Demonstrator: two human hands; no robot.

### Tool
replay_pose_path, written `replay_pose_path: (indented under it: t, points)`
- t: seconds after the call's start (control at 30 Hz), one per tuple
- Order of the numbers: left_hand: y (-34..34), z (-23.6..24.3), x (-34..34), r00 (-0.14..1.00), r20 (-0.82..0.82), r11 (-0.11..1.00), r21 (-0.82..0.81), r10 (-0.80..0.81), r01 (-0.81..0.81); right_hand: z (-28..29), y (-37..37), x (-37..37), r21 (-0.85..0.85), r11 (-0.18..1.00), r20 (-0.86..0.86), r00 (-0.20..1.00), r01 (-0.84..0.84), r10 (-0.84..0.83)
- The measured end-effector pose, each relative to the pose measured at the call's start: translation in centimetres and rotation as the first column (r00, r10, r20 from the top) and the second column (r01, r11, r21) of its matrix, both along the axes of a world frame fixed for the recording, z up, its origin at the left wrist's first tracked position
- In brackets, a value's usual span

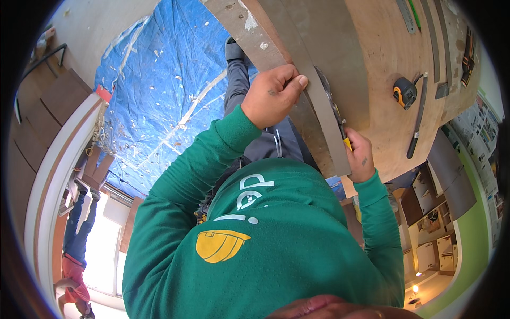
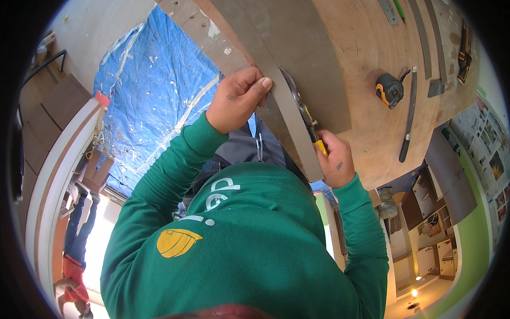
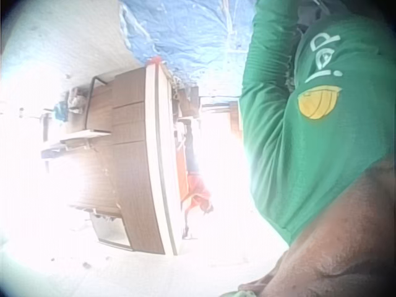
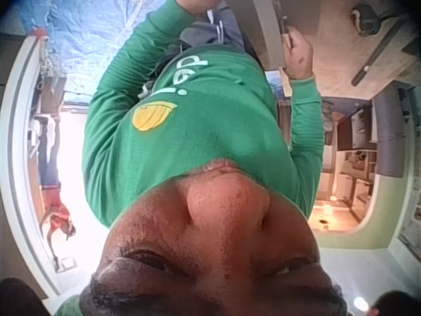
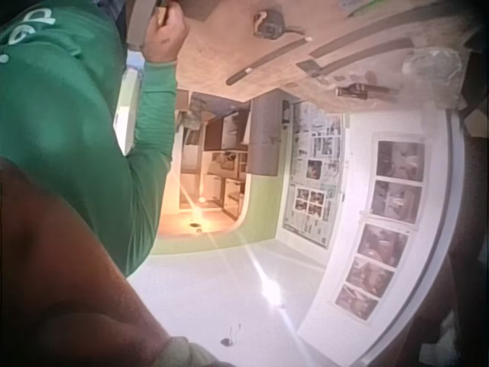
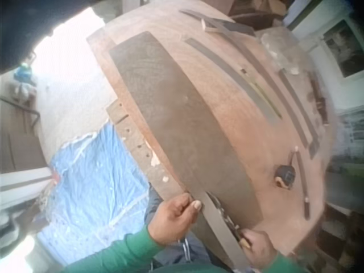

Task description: The person measures and marks a rectangular laminate sheet on a workbench using a metal ruler and a green pencil. They then use a utility knife to score and cut along the marked line, separating a strip from the sheet.

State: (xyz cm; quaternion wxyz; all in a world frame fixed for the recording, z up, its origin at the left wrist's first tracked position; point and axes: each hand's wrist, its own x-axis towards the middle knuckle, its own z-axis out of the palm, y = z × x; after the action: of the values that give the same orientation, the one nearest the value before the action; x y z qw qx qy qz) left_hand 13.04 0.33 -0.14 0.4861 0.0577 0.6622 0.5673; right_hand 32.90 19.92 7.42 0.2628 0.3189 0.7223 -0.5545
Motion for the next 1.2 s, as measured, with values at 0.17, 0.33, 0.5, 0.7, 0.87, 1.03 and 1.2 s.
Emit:
replay_pose_path:
  t: [0.17,0.33,0.5,0.7,0.87,1.03,1.2]
  points:
    - [0.5,1.3,-0.5,0.991,0.12,0.997,-0.056,0.05,-0.043,0.5,-0.1,1.1,0.059,0.998,0.035,0.999,0.003,-0.005]
    - [0.6,0.5,1.1,0.991,-0.027,0.99,-0.063,0.129,-0.13,1.4,0.1,2.1,0.046,0.999,0.061,0.998,-0.03,0.027]
    - [0.2,-0.2,0.8,0.992,-0.125,0.995,-0.091,0.024,-0.036,0.1,-0.3,2.1,0.006,1.0,0.019,1.0,-0.005,0.005]
    - [0.3,0.1,0.4,0.985,-0.17,0.995,-0.096,0.012,-0.029,0.0,-0.4,1.4,-0.018,1.0,0.001,1.0,0.007,-0.007]
    - [0.4,0.3,0.5,0.986,-0.16,0.993,-0.101,0.052,-0.069,-0.2,0.2,2.1,0.012,1.0,0.013,1.0,-0.021,0.02]
    - [0.4,0.2,0.5,0.989,-0.137,0.993,-0.097,0.05,-0.064,-0.6,0.7,2.4,0.017,0.997,0.019,0.997,-0.071,0.071]
    - [0.1,-0.1,0.5,0.99,-0.142,0.997,-0.067,0.023,-0.033,-0.6,0.6,1.5,-0.012,0.997,0.003,0.997,-0.075,0.075]
